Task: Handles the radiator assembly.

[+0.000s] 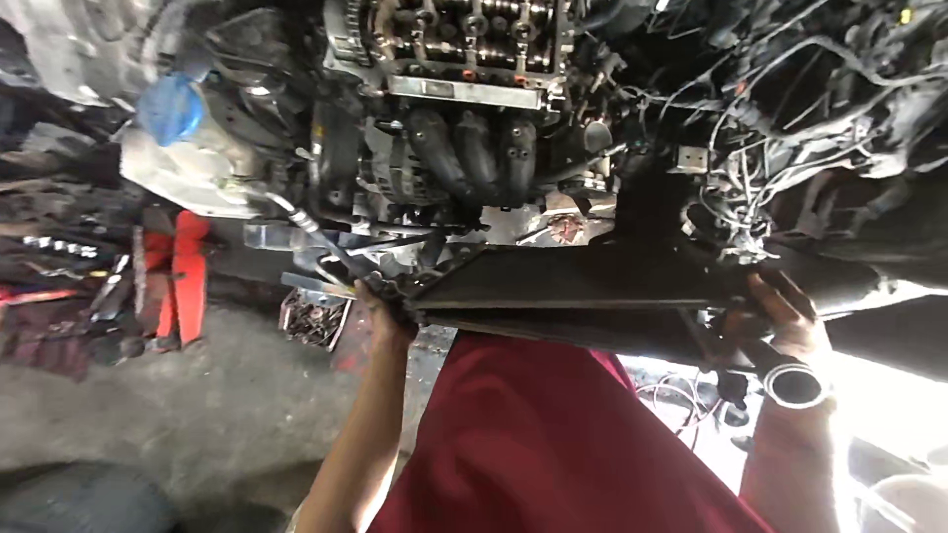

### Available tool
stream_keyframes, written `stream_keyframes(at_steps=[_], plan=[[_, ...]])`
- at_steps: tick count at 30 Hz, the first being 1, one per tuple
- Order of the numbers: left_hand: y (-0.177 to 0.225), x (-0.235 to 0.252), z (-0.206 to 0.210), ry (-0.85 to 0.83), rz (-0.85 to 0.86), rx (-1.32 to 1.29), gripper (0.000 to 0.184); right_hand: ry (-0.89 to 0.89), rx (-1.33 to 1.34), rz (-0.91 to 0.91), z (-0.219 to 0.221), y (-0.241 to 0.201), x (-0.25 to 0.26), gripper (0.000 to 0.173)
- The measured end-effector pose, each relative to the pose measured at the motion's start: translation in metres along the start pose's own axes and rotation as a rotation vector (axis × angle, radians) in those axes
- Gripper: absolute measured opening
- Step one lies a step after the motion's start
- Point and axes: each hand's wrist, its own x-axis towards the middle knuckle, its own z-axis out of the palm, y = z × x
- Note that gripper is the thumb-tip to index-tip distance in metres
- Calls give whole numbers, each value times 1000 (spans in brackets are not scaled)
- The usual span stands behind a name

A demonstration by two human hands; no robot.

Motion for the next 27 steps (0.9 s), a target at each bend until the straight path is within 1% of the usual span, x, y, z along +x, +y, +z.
stream_keyframes(at_steps=[4, 7, 12, 15, 17, 21, 24, 27], plan=[[1, -1, 2, -10, -2, -23, 74, -47, -1, 17, -4, 2, 2, 24], [3, -1, 2, -6, 21, -8, 73, -42, 3, 14, -2, 4, 4, 22], [2, -6, 4, 28, -17, 33, 73, -28, -9, -19, -7, 6, 4, 24], [1, -3, -5, 24, -24, 13, 75, -5, 28, -26, 0, 7, 4, 21], [2, -5, 0, 32, -30, 3, 73, -4, 57, -42, 2, 5, 2, 20], [10, -13, 7, 30, -45, -48, 68, -40, 88, -79, -4, 20, 12, 19], [8, -11, 5, 36, -71, -52, 69, -45, 66, -73, -7, 23, 13, 19], [10, -11, 6, 14, -59, -55, 70, -30, 82, -68, -11, 28, 14, 22]])
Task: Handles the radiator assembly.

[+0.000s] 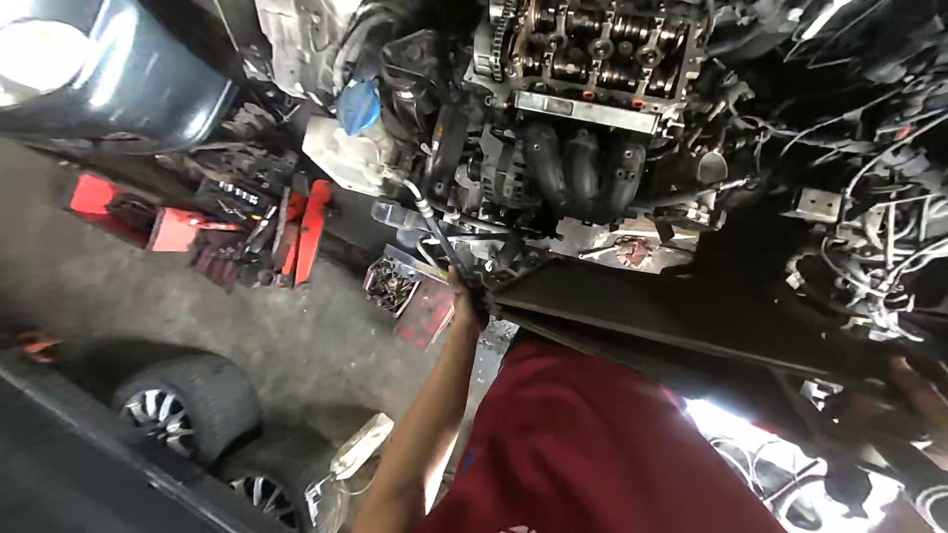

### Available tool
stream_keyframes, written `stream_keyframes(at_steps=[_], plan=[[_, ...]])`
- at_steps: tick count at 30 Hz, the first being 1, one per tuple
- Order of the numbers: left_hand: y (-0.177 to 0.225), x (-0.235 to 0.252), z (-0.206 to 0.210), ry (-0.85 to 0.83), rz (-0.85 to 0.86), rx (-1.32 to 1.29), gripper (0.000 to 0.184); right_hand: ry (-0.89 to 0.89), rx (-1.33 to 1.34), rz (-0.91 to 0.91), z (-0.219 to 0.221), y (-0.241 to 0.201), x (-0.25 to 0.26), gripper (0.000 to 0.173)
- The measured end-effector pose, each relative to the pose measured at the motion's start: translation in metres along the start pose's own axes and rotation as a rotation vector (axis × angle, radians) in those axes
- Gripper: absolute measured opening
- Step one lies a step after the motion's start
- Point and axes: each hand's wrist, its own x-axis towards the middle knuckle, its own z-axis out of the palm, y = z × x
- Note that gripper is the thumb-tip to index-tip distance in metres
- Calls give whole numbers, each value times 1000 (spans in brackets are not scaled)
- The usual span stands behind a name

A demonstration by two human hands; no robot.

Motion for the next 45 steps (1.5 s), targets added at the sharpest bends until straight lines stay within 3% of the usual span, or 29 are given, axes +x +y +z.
stream_keyframes(at_steps=[3, 8, 14, 20, 23, 28, 29, 30, 31, 32, 34, 39, 45], plan=[[7, -8, -1, 91, -18, 49, 65, 42, -30, 15, 5, -3, -2, 23], [-13, 16, -18, -70, 28, 42, 73, 90, -31, 61, 15, -25, -11, 21], [-14, 16, -15, -65, 50, 63, 73, 75, 74, 106, 12, -27, -12, 26], [-9, -1, -12, -52, 118, 207, 70, -104, -133, 196, -13, -39, 13, 47], [-7, -9, -12, -29, 108, 288, 67, -175, -262, 194, -24, -50, 19, 48], [-5, -1, -29, 10, 40, 323, 70, -415, -201, 177, -44, -50, 30, 57], [-3, -9, -23, 22, 25, 332, 70, -423, -191, 204, -45, -57, 28, 56], [0, -18, -18, 22, 13, 341, 71, -384, -232, 346, -40, -78, 23, 53], [2, -23, -15, 25, 9, 349, 71, -302, -286, 599, -28, -107, 21, 52], [4, -28, -12, 41, 18, 356, 70, -470, -211, 378, -46, -77, 29, 61], [4, -39, 1, 55, 34, 397, 65, -650, -158, 217, -58, -44, 48, 76], [2, -8, -15, 147, 77, 489, 79, -694, -205, 196, -60, -41, 56, 76], [-1, -11, -7, 222, 122, 548, 83, -720, -146, 72, -62, -33, 64, 66]])
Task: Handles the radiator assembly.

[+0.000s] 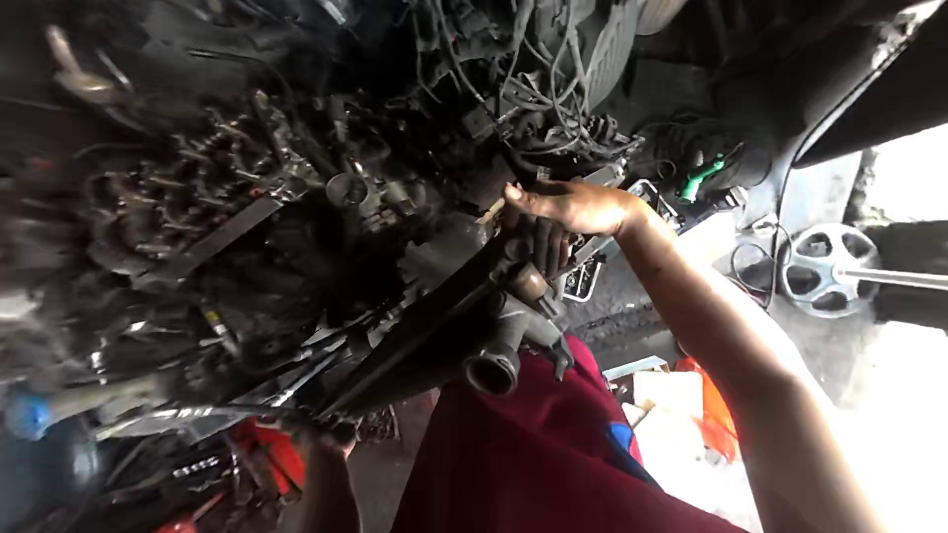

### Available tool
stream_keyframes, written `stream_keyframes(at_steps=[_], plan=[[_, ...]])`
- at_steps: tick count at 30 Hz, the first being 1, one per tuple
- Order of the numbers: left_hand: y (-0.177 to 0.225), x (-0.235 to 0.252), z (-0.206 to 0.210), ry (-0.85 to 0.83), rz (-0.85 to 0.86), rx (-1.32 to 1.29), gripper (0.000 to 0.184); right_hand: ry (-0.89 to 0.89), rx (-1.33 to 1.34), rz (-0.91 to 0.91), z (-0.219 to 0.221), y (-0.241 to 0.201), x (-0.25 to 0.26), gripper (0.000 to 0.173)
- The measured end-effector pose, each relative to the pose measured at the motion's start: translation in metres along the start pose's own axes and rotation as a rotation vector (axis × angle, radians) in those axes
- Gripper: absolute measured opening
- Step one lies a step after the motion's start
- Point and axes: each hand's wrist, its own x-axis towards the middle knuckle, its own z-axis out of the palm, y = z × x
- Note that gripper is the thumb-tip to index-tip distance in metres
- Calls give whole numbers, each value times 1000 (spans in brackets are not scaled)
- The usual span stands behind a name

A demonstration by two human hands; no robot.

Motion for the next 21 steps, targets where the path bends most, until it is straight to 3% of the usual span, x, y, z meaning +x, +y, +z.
stream_keyframes(at_steps=[7, 10, 14, 21], plan=[[-15, 21, -7, 110, 43, 28, 72, 147, -146, -202, 11, 8, -4, 42], [2, -11, 12, 185, 41, 81, 64, 214, -68, -174, 19, 17, -5, 42], [18, -34, 24, 219, 73, 133, 67, 238, 110, -158, 22, 28, -2, 38], [10, -13, 20, 274, -6, 146, 58, 216, 16, -194, 19, 31, 0, 38]])
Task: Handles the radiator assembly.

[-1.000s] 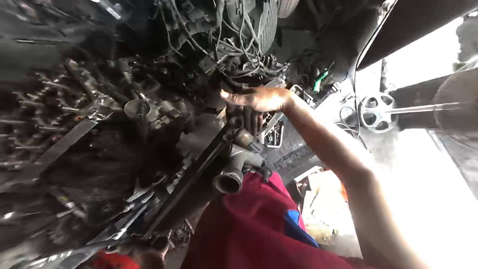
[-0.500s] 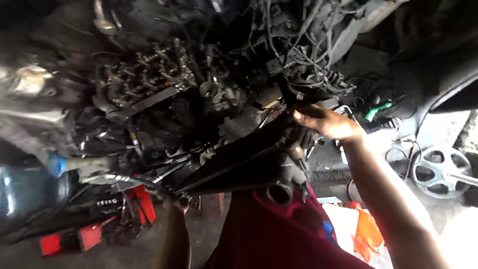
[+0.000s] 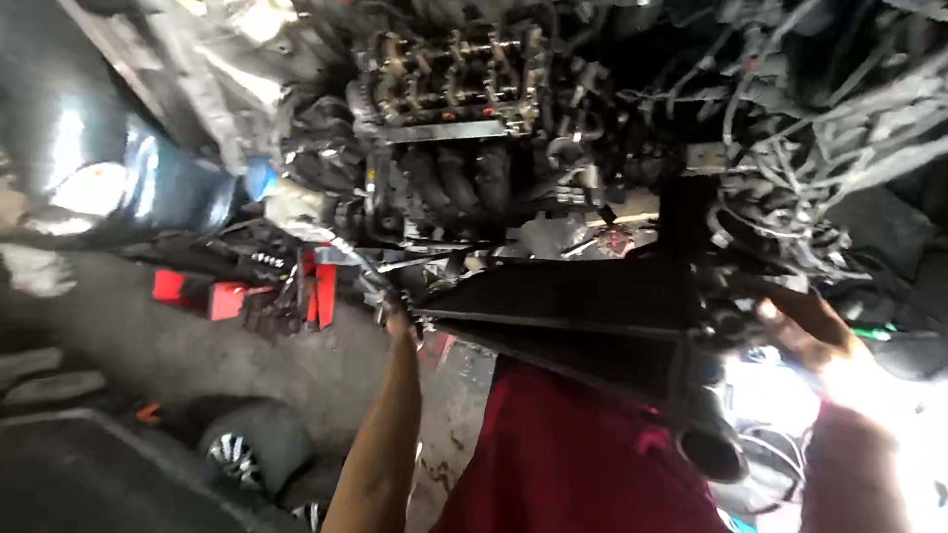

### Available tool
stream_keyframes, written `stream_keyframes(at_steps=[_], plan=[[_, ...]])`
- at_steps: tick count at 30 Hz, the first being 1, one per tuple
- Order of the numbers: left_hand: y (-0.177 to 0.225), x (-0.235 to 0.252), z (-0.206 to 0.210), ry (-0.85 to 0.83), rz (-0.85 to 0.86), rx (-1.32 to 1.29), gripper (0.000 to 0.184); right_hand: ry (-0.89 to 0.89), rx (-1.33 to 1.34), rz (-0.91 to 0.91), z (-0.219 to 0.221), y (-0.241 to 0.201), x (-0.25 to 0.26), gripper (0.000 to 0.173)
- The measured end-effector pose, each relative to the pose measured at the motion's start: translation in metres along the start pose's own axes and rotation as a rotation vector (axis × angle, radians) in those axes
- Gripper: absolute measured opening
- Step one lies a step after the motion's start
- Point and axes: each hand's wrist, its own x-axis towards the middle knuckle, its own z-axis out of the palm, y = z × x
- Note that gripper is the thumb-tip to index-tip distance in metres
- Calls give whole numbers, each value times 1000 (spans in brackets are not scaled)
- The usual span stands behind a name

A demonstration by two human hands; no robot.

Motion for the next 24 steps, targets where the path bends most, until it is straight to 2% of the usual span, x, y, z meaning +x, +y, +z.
stream_keyframes(at_steps=[2, 6, 12, 24], plan=[[-4, 7, 2, 13, -25, -18, 65, -18, 20, -51, 1, 4, 3, 42], [-8, 14, 4, -18, -33, -88, 72, -30, 46, -72, 2, 8, 5, 39], [-9, 17, 7, -5, -45, -226, 69, 4, 22, -100, 5, 7, 3, 35], [-3, 11, 6, 3, -75, -255, 67, -12, -100, -76, 2, 3, 2, 32]])
